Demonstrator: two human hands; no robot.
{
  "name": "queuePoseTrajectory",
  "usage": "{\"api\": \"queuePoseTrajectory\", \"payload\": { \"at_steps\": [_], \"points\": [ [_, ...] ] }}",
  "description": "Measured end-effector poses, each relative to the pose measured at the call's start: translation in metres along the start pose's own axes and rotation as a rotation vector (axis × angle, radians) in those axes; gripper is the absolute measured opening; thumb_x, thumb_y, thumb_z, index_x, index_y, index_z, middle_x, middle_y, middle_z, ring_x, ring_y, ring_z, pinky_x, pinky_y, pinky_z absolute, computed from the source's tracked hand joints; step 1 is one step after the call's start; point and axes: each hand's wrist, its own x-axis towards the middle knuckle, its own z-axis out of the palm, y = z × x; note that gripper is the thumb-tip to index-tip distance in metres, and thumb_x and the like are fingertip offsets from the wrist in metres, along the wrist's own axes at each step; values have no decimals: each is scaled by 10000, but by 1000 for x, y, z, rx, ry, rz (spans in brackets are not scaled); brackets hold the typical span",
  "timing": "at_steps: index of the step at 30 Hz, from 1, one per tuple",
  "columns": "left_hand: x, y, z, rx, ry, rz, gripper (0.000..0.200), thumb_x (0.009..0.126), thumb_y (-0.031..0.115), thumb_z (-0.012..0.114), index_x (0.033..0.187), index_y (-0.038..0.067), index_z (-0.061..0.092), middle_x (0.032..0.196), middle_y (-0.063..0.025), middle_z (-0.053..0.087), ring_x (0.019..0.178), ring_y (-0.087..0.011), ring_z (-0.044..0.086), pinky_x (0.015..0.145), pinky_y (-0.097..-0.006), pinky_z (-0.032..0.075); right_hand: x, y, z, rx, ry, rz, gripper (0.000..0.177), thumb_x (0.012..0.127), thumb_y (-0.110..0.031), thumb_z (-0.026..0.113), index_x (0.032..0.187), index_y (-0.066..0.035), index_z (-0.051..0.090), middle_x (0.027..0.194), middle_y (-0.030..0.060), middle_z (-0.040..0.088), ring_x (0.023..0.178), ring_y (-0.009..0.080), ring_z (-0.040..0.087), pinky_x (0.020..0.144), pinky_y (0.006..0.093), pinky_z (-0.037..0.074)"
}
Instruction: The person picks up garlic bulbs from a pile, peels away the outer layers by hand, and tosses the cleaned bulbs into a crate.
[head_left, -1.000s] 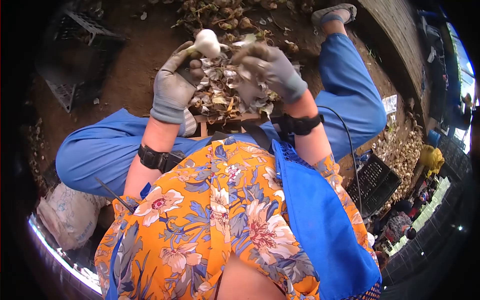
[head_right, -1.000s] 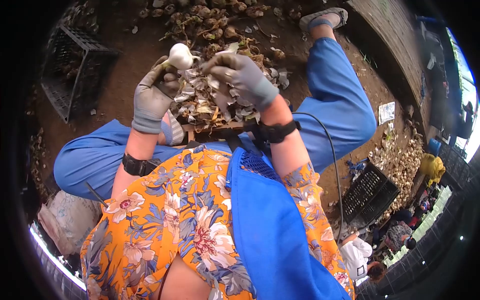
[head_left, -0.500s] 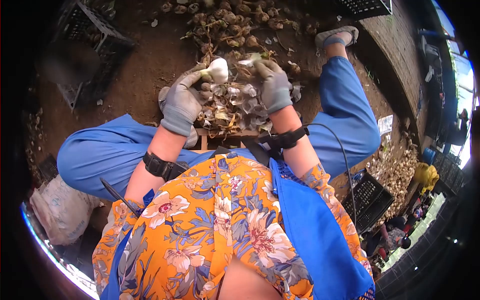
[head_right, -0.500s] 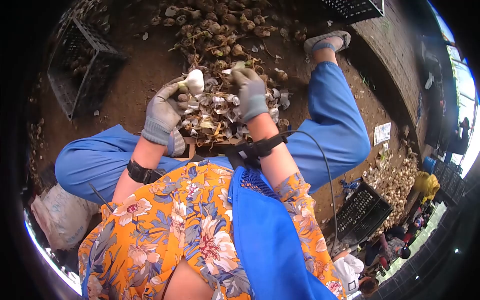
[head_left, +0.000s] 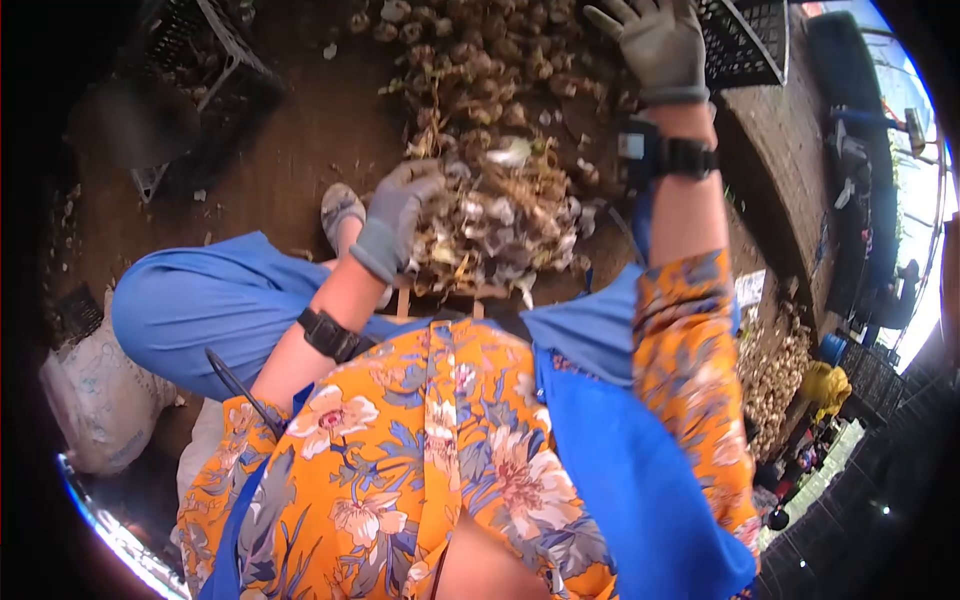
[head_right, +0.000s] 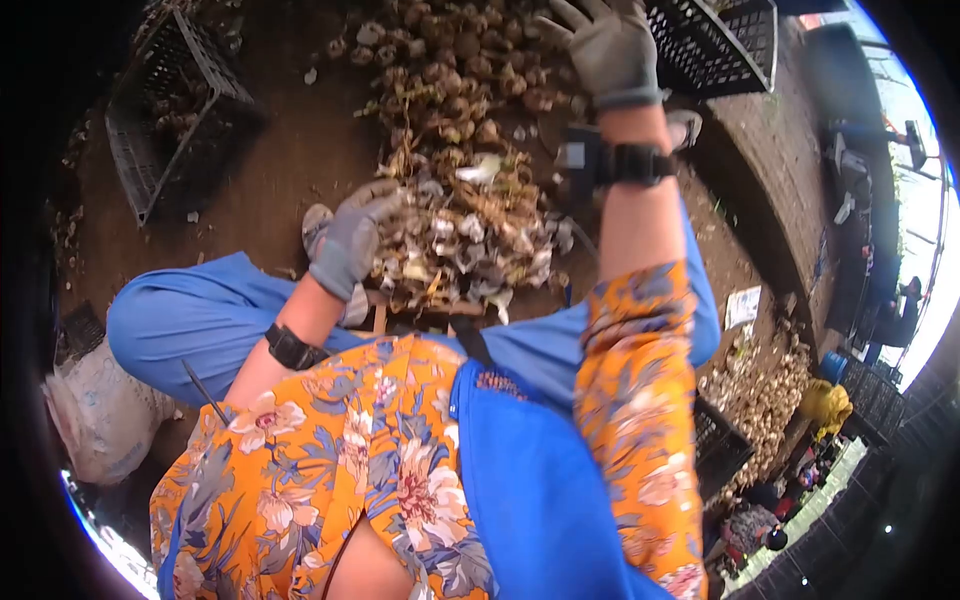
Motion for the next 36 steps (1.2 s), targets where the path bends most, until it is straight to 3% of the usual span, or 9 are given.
{"api": "queuePoseTrajectory", "payload": {
  "at_steps": [5, 8, 16, 19, 24, 28, 31, 34, 36],
  "points": [
    [14, -10, -14, -55, 104, 170, 291, 911, 66, 563, 1191, -5, 525, 1093, -92, 623, 941, -171, 622, 796, -318, 540, -114, 116, -14, -1520, -581, 599, 656, 828, -321, 668, 1382, -80, 414, 1385, 201, 454, 1321, 327, 397, 1060, 354, 376],
    [7, -10, -14, -202, 76, 91, 253, 915, 51, 549, 1160, -11, 544, 1071, -90, 629, 934, -179, 624, 820, -328, 543, -203, 170, 10, -1808, -747, 890, 859, 745, -302, 720, 1427, -36, 271, 1430, 235, 331, 1254, 433, 414, 1033, 451, 396],
    [12, -9, -14, -194, 109, 144, 224, 917, 66, 556, 1130, 1, 578, 1057, -111, 642, 934, -187, 629, 790, -315, 542, -225, 194, 28, -1387, -987, 842, 648, 806, -319, 670, 1343, -78, 401, 1343, 258, 429, 1065, 395, 590, 913, 447, 480],
    [11, -7, -12, -120, 164, 132, 226, 912, 71, 565, 1128, 11, 585, 1061, -105, 644, 925, -186, 627, 790, -310, 531, -179, 190, 10, -1744, -368, 542, 151, 854, -141, 549, 941, -57, 639, 1039, 167, 621, 970, 358, 629, 810, 430, 522],
    [8, -10, -11, -109, 141, 110, 253, 894, 94, 599, 1136, 19, 584, 1019, -88, 644, 887, -178, 624, 771, -310, 530, -138, 243, -31, -2040, -73, 604, 202, 851, -107, 558, 1016, -52, 661, 1054, 155, 631, 979, 335, 641, 802, 419, 534],
    [19, -17, -23, -13, 129, 159, 350, 868, 114, 645, 1189, 12, 548, 1022, -78, 636, 893, -160, 609, 746, -295, 522, -135, 219, -20, -2001, -148, 707, 191, 871, -125, 570, 1005, -16, 653, 982, 165, 648, 888, 309, 659, 757, 381, 532],
    [11, -25, -14, 255, 61, 254, 480, 831, 162, 708, 1235, -6, 511, 1101, -90, 608, 945, -175, 599, 781, -285, 510, -155, 213, -36, -765, 113, 673, 246, 934, -229, 571, 1012, -7, 640, 815, 59, 657, 695, 119, 557, 630, 286, 464],
    [2, -20, 1, 1048, 118, 908, 601, 737, 184, 784, 1246, 31, 503, 1171, -148, 570, 1044, -299, 576, 903, -339, 464, -183, 145, 35, -290, 130, 576, 249, 955, -236, 560, 1019, -10, 641, 808, 14, 635, 688, 97, 534, 626, 265, 447],
    [-14, -5, 13, 964, 73, 829, 586, 692, 157, 799, 1204, 57, 532, 1147, -161, 567, 1047, -313, 570, 910, -360, 454, -196, 137, 46, -137, 177, 495, 238, 955, -234, 568, 1011, -15, 642, 803, 11, 632, 693, 96, 536, 631, 246, 443]
  ]
}}
